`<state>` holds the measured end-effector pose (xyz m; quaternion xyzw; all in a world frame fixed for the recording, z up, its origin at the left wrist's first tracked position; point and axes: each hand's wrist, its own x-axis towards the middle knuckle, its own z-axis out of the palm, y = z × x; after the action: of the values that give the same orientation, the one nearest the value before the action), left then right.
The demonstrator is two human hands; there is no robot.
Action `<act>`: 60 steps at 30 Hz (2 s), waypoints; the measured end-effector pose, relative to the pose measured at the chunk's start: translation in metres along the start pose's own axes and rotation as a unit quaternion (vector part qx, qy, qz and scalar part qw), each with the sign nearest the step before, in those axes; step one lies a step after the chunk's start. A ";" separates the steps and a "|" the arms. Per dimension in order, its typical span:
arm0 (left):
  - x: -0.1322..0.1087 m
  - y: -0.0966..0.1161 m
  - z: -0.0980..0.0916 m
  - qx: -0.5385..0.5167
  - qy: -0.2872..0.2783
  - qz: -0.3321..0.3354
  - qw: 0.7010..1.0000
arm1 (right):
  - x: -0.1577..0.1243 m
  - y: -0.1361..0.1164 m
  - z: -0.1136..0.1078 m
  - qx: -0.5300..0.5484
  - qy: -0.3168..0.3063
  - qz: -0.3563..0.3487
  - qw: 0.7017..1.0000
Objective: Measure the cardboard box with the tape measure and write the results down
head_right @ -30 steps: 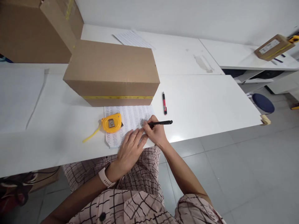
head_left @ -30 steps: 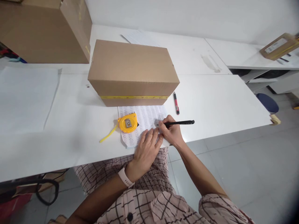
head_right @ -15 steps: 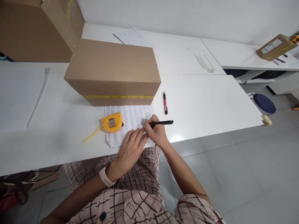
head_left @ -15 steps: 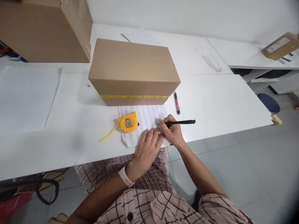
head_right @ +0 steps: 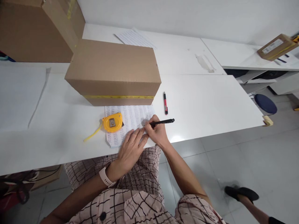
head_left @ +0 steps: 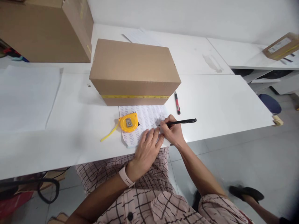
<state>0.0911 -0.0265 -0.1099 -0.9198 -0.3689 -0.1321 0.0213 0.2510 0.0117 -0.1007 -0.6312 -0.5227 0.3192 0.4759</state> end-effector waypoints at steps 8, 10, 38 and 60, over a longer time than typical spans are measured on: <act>0.000 0.000 0.001 0.003 0.004 0.000 1.000 | 0.000 0.000 0.001 -0.002 0.006 -0.005 1.000; 0.000 0.000 0.001 0.003 0.001 0.001 1.000 | 0.001 0.000 0.001 -0.005 0.005 -0.005 1.000; 0.000 0.001 -0.001 0.004 -0.006 -0.002 1.000 | 0.002 -0.001 0.000 -0.017 0.015 -0.007 1.000; 0.000 0.000 -0.001 0.007 0.001 0.001 1.000 | 0.000 0.001 -0.001 -0.011 0.017 -0.003 1.000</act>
<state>0.0911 -0.0267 -0.1089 -0.9200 -0.3686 -0.1301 0.0283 0.2526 0.0111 -0.1015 -0.6404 -0.5199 0.3012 0.4783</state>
